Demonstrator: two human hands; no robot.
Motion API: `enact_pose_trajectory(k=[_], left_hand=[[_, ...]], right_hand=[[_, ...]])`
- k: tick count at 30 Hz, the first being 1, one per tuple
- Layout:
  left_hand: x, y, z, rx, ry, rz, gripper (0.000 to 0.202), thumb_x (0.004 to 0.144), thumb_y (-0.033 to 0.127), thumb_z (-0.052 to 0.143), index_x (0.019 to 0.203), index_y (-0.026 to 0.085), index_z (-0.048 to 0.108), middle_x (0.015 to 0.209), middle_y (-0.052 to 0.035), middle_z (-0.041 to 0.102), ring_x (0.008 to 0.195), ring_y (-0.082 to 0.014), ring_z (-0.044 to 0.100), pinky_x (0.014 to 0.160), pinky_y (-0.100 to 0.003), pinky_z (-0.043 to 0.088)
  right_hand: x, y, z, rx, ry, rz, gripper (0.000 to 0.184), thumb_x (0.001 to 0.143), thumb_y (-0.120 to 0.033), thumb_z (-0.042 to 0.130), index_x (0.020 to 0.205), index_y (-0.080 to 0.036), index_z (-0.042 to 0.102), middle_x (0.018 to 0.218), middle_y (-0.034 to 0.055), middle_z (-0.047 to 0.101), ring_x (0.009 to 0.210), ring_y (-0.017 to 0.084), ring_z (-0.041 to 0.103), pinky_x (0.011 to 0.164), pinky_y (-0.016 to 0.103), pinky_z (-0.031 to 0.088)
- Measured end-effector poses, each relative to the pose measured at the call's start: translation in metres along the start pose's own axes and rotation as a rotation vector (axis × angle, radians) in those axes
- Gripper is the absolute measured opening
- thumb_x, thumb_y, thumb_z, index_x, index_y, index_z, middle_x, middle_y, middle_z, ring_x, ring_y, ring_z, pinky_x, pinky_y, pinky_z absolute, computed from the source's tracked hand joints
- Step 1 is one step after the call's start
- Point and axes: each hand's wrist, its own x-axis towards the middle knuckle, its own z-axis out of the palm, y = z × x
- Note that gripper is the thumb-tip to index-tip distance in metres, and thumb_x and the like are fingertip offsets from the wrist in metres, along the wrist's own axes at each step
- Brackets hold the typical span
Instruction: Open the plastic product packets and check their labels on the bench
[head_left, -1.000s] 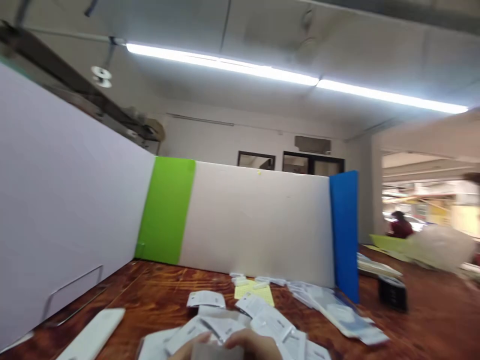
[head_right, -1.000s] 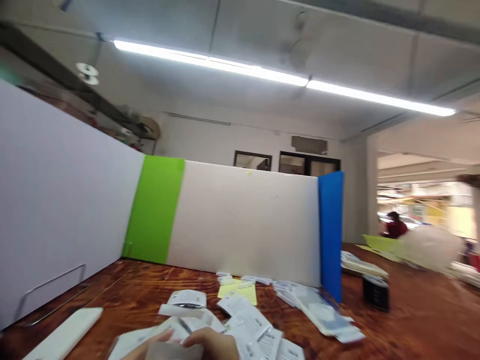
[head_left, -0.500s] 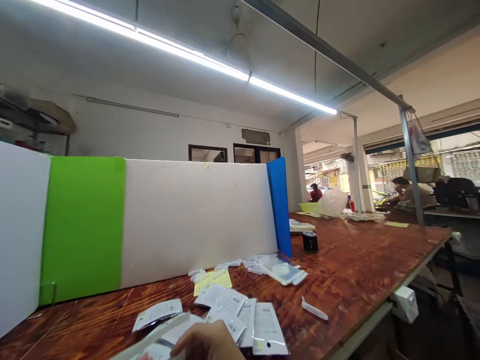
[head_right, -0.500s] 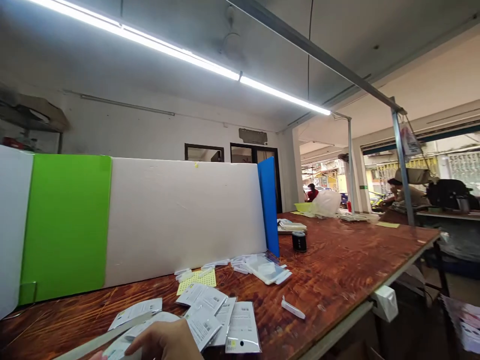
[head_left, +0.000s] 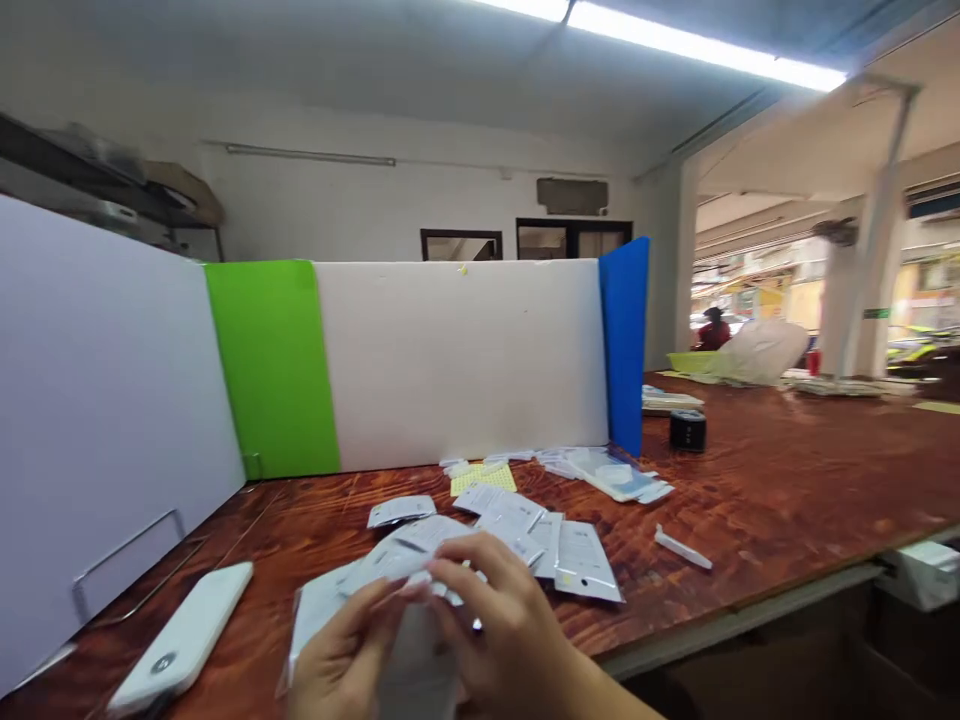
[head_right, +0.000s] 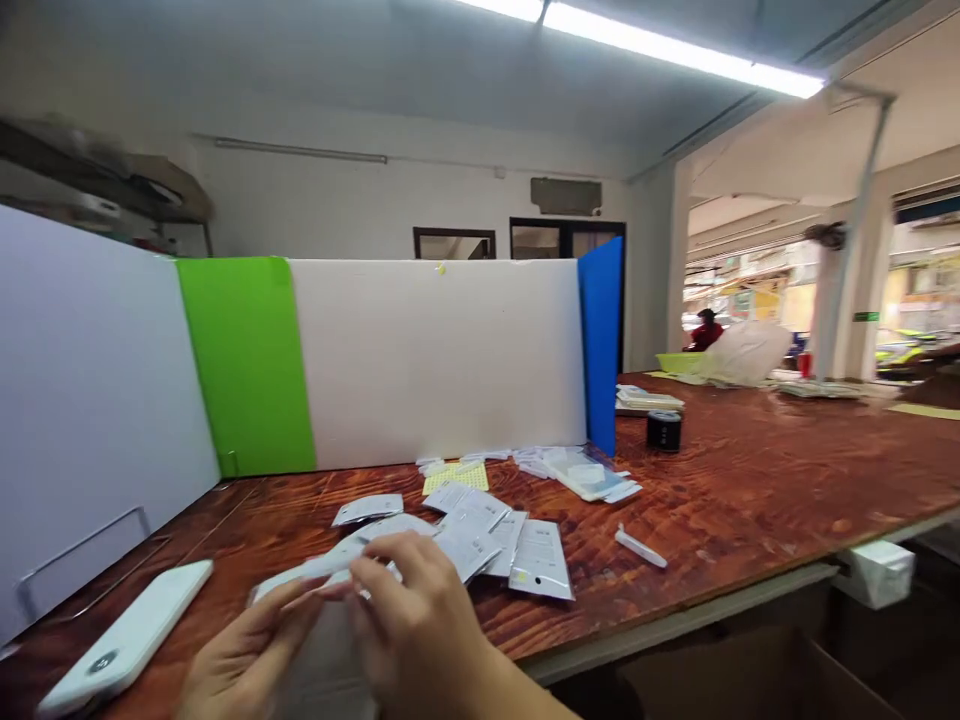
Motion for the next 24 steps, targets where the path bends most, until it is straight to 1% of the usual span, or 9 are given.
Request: enact_pose_trajectory(k=[3, 7, 9, 12, 14, 16, 18, 21, 24], left_hand=[[-0.014, 0.01, 0.006, 0.022, -0.08, 0.063, 0.03, 0.067, 0.048, 0.072, 0.081, 0.022, 0.077, 0.084, -0.0042, 0.077, 0.076, -0.0243, 0.069, 0.068, -0.025, 0.055], [-0.034, 0.018, 0.013, 0.05, -0.139, 0.105, 0.031, 0.08, 0.043, 0.06, 0.095, 0.02, 0.073, 0.068, -0.0016, 0.073, 0.059, -0.018, 0.064, 0.057, -0.023, 0.049], [-0.041, 0.02, 0.016, 0.09, -0.142, 0.119, 0.03, 0.082, 0.04, 0.055, 0.101, 0.02, 0.069, 0.065, -0.001, 0.071, 0.056, -0.0175, 0.063, 0.057, -0.024, 0.047], [-0.044, 0.02, 0.018, 0.134, -0.107, 0.091, 0.023, 0.082, 0.035, 0.053, 0.097, 0.021, 0.062, 0.068, -0.0026, 0.072, 0.062, -0.0199, 0.065, 0.059, -0.025, 0.046], [-0.044, 0.019, 0.018, 0.123, -0.07, 0.024, 0.018, 0.081, 0.035, 0.055, 0.093, 0.022, 0.056, 0.066, -0.0023, 0.071, 0.06, -0.0204, 0.064, 0.057, -0.026, 0.045], [-0.041, 0.017, 0.016, 0.087, -0.023, -0.04, 0.019, 0.079, 0.036, 0.058, 0.091, 0.023, 0.051, 0.063, -0.0006, 0.069, 0.055, -0.0195, 0.062, 0.054, -0.025, 0.043], [-0.039, 0.016, 0.014, 0.065, -0.005, -0.04, 0.02, 0.079, 0.039, 0.06, 0.083, 0.023, 0.05, 0.061, 0.0004, 0.067, 0.055, -0.0184, 0.061, 0.053, -0.024, 0.042], [-0.036, 0.014, 0.012, 0.053, -0.108, 0.043, 0.019, 0.081, 0.04, 0.059, 0.083, 0.021, 0.057, 0.064, -0.0008, 0.068, 0.056, -0.0167, 0.059, 0.055, -0.024, 0.043], [-0.034, 0.012, 0.011, 0.063, -0.212, 0.119, 0.025, 0.085, 0.04, 0.053, 0.096, 0.021, 0.065, 0.075, -0.0035, 0.073, 0.058, -0.0168, 0.062, 0.059, -0.024, 0.045]], right_hand=[[-0.001, -0.004, -0.004, 0.004, -0.003, 0.001, 0.019, 0.084, -0.01, 0.055, 0.1, -0.015, 0.063, 0.091, 0.0112, 0.068, 0.083, 0.02, 0.065, 0.072, 0.033, 0.057], [-0.003, -0.009, -0.009, 0.015, 0.005, -0.053, 0.014, 0.084, -0.008, 0.056, 0.094, -0.014, 0.064, 0.084, 0.0092, 0.07, 0.073, 0.018, 0.067, 0.063, 0.028, 0.056], [-0.003, -0.014, -0.012, -0.001, -0.004, -0.083, 0.012, 0.085, -0.008, 0.055, 0.091, -0.014, 0.063, 0.08, 0.0085, 0.071, 0.07, 0.017, 0.068, 0.06, 0.026, 0.056], [-0.001, -0.021, -0.013, -0.012, -0.037, -0.119, 0.015, 0.086, -0.007, 0.051, 0.089, -0.014, 0.063, 0.078, 0.0082, 0.072, 0.069, 0.017, 0.07, 0.059, 0.026, 0.056], [0.0, -0.023, -0.011, 0.008, -0.047, -0.118, 0.015, 0.086, -0.008, 0.049, 0.089, -0.014, 0.064, 0.079, 0.009, 0.073, 0.07, 0.017, 0.071, 0.06, 0.025, 0.058], [0.002, -0.022, -0.01, 0.024, -0.048, -0.1, 0.015, 0.087, -0.01, 0.05, 0.091, -0.013, 0.064, 0.082, 0.01, 0.074, 0.072, 0.018, 0.072, 0.061, 0.026, 0.059], [0.002, -0.019, -0.008, 0.026, -0.061, -0.074, 0.016, 0.088, -0.012, 0.049, 0.092, -0.013, 0.065, 0.083, 0.0101, 0.075, 0.073, 0.019, 0.072, 0.063, 0.027, 0.06], [0.001, -0.015, -0.006, 0.026, -0.09, -0.055, 0.019, 0.088, -0.011, 0.048, 0.094, -0.013, 0.066, 0.085, 0.0102, 0.075, 0.074, 0.02, 0.072, 0.066, 0.029, 0.06], [0.0, -0.014, -0.006, 0.04, -0.1, -0.048, 0.021, 0.089, -0.011, 0.047, 0.096, -0.013, 0.066, 0.087, 0.0109, 0.075, 0.075, 0.019, 0.072, 0.065, 0.028, 0.061]])
